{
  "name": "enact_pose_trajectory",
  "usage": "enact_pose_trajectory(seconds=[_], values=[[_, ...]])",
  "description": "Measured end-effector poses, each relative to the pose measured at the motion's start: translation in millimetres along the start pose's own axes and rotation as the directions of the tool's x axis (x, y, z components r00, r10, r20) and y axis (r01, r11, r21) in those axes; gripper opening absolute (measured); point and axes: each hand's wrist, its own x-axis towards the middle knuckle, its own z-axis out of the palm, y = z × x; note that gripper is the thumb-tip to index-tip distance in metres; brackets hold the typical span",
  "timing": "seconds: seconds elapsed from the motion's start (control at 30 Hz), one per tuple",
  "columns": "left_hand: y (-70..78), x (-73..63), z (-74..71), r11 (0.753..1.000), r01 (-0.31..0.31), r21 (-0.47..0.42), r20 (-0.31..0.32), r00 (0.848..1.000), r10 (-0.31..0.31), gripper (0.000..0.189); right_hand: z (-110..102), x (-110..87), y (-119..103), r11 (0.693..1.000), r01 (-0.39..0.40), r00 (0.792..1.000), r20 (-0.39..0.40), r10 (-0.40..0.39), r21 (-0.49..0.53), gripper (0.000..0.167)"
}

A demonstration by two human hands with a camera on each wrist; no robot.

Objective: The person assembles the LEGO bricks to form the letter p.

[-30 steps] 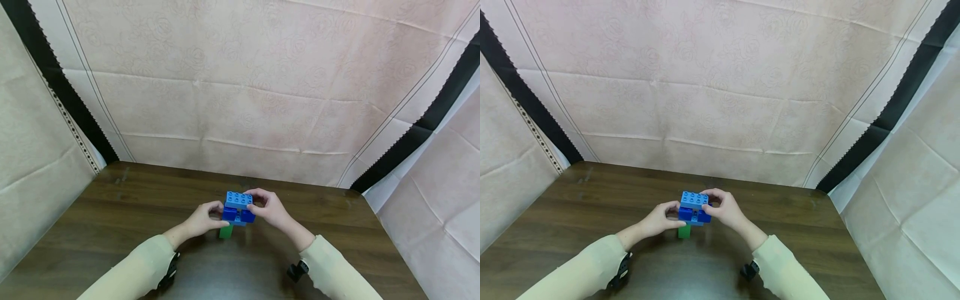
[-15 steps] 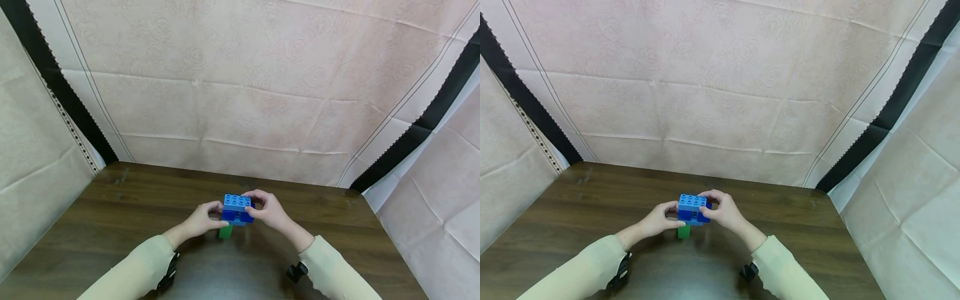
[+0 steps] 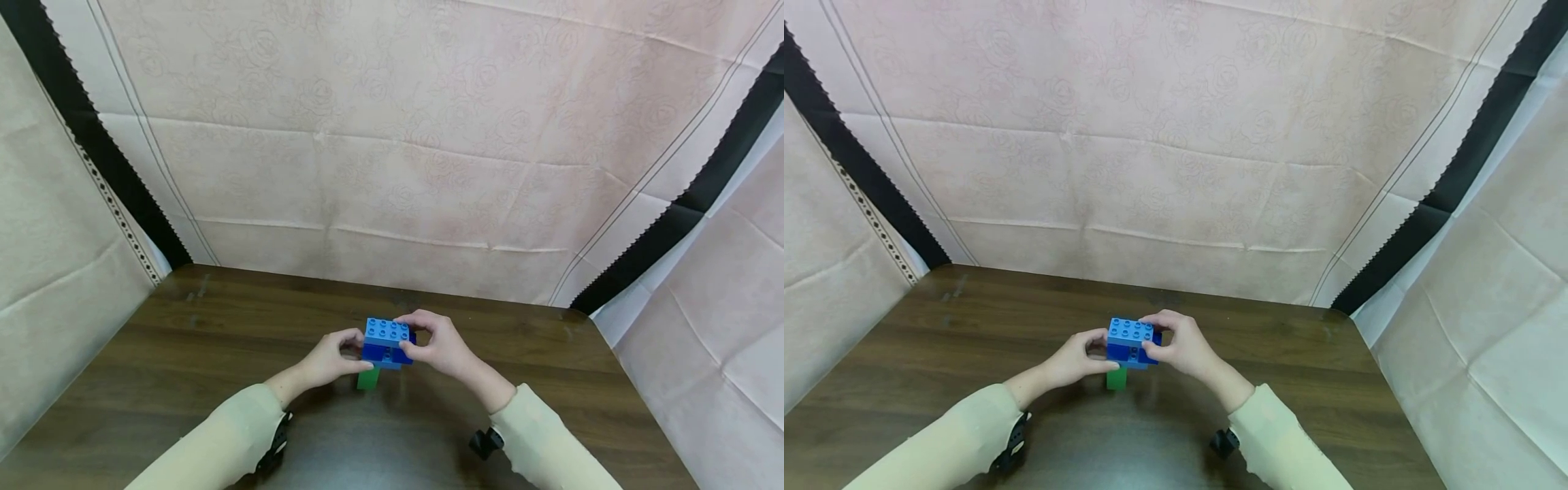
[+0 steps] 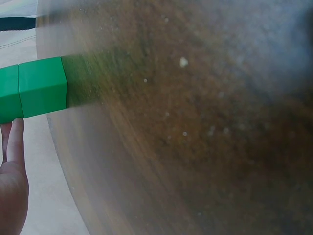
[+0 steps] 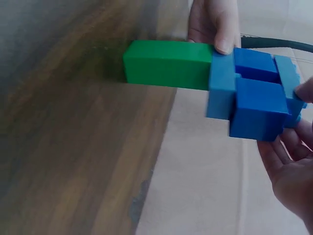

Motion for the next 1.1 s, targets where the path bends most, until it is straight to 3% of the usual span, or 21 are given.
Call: enact_pose_trajectory(seconds=[0.13,0.5,0.8,0.93,1.1], values=[[-1.7,-0.7,-1.3,1.0,0.004,0.0,-0.004,1.0,-0.004,0.032,0.1,2.4,-2.7,0.999,-0.005,1.0,0.005,0.005,-0.052,0.031],[-5.0,-0.5,-3.4,1.0,0.013,0.002,-0.015,1.0,-0.013,0.032,0.3,6.7,-5.5,0.998,-0.014,0.999,0.034,0.016,-0.069,0.032],[-3.0,0.4,1.3,1.0,-0.005,-0.016,0.001,1.0,0.005,0.033,2.9,4.4,-0.8,0.998,-0.041,0.996,0.085,0.037,0.04,0.046],[-4.3,2.5,2.2,1.0,-0.011,0.001,0.001,1.0,0.011,0.03,9.7,8.8,-1.6,0.997,-0.02,0.999,0.051,0.017,0.068,0.049],[-5.3,4.2,2.7,1.0,-0.02,0.01,0.002,1.0,0.02,0.027,15.7,14.0,-0.9,0.998,0.033,0.999,0.003,-0.033,0.061,0.039]])
